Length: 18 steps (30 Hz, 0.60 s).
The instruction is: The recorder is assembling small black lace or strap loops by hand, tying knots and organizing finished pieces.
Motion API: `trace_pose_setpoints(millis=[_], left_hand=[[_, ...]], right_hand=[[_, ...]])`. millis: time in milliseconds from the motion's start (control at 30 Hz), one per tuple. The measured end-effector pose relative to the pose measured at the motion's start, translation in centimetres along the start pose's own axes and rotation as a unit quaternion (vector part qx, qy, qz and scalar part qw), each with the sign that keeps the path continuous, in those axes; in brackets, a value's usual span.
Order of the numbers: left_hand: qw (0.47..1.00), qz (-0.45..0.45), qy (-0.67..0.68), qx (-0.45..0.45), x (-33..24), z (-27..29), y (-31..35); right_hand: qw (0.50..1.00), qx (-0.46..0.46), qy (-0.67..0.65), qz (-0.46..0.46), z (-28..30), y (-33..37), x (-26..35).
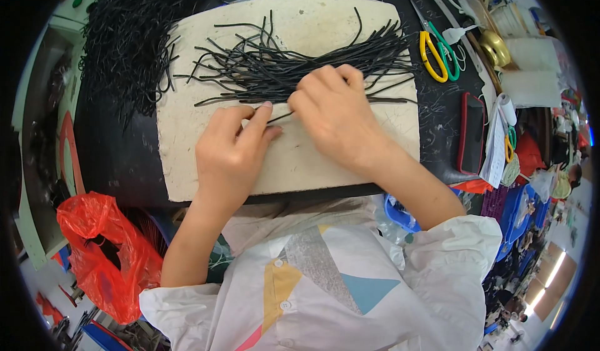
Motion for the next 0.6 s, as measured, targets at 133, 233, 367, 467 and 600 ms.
trace_pose_setpoints(millis=[133, 233, 367, 467, 600], left_hand=[[0.995, 0.070, 0.076, 0.015, 0.0, 1.1, -0.1], [0.849, 0.318, 0.406, 0.117, 0.9, 2.6, 0.2], [0.593, 0.451, 0.648, 0.158, 0.5, 3.0, 0.7], [0.540, 0.444, 0.703, 0.129, 0.0, 2.6, 1.2], [0.532, 0.437, 0.719, 0.103, -0.4, 2.7, 1.5]], right_hand=[[0.986, -0.042, -0.155, -0.038, 1.3, -1.4, 1.4], [0.936, -0.114, -0.309, -0.120, 1.8, -1.3, 0.9], [0.810, -0.186, -0.497, -0.250, 0.5, -1.3, 2.3], [0.780, -0.206, -0.534, -0.253, -0.1, -1.5, 3.4], [0.826, -0.194, -0.491, -0.196, 0.1, -1.6, 4.0]])
Point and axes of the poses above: each hand's wrist, its own y-axis away from the middle knuckle, its own z-axis out of the back of the hand, x = y × z, the point moved 1 cm from there along -y, towards the middle knuckle, and after that the axes turned 15 degrees about z, right-handed, at the moved point
